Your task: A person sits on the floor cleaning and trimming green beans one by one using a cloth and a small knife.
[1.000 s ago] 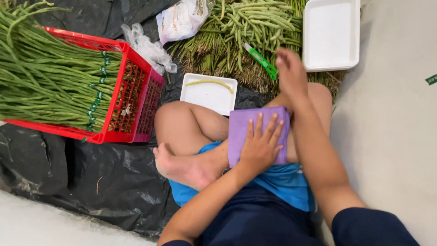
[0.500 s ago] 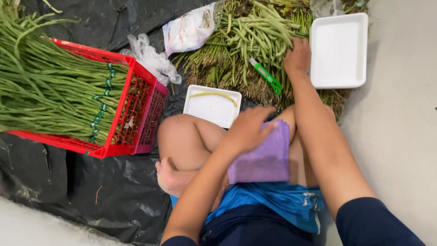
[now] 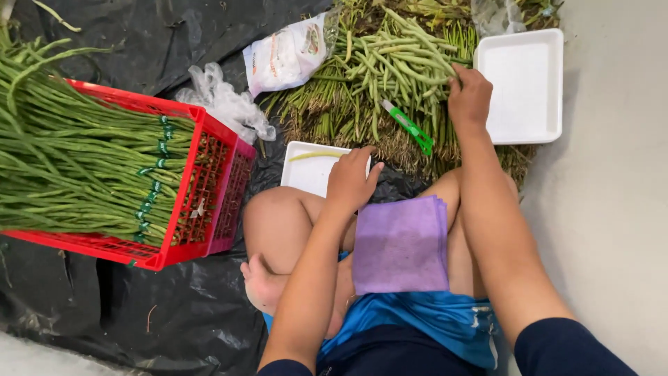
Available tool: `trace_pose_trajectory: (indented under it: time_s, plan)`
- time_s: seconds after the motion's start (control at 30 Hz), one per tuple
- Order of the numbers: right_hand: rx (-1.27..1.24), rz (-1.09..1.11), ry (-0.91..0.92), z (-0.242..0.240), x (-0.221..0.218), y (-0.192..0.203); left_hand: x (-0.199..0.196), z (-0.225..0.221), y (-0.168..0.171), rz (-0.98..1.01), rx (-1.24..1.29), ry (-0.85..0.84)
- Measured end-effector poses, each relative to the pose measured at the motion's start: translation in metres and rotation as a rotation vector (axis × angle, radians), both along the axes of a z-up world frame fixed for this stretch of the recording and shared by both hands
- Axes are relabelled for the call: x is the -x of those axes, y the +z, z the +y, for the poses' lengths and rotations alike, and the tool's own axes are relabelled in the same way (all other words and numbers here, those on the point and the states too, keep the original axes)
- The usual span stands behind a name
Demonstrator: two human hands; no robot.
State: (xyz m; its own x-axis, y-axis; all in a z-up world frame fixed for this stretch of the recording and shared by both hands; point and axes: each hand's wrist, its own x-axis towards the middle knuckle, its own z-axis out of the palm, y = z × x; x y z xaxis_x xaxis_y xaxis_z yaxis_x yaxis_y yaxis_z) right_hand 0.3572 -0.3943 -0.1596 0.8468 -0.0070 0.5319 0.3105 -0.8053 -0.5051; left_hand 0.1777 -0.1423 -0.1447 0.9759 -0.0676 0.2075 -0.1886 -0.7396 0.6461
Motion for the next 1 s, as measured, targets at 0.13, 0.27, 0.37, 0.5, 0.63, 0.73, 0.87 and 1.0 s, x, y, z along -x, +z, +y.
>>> trace_pose_trajectory:
  time_s: [0.13,0.27,0.37,0.5,0.63,0.73,0.87,1.0]
  plan:
    - [-0.009,0.041,-0.071,0.001,-0.001,-0.001,0.005,0.004,0.007,0.011,0.009,0.006]
    - [-0.254,0.216,-0.095,0.004,-0.001,0.009,0.01,0.012,0.01,0.037,0.046,0.013]
    - [-0.345,0.241,-0.103,-0.001,0.0,0.009,0.014,0.018,0.005,0.029,0.084,0.027]
    - [-0.463,0.174,-0.033,0.009,0.021,0.031,0.017,0.02,0.006,0.002,0.141,0.043]
    - [-0.392,0.139,0.1,0.028,0.035,0.035,0.015,0.018,0.009,-0.03,0.217,0.101]
    - [-0.28,0.239,0.218,0.051,0.056,0.04,0.011,0.015,0.017,-0.228,0.272,0.184]
    - [-0.069,0.136,0.488,0.076,0.067,0.025,0.007,0.015,0.024,-0.415,0.063,0.307]
    - [-0.057,0.075,0.655,0.106,0.088,0.036,-0.002,0.02,0.01,-0.296,-0.086,0.279]
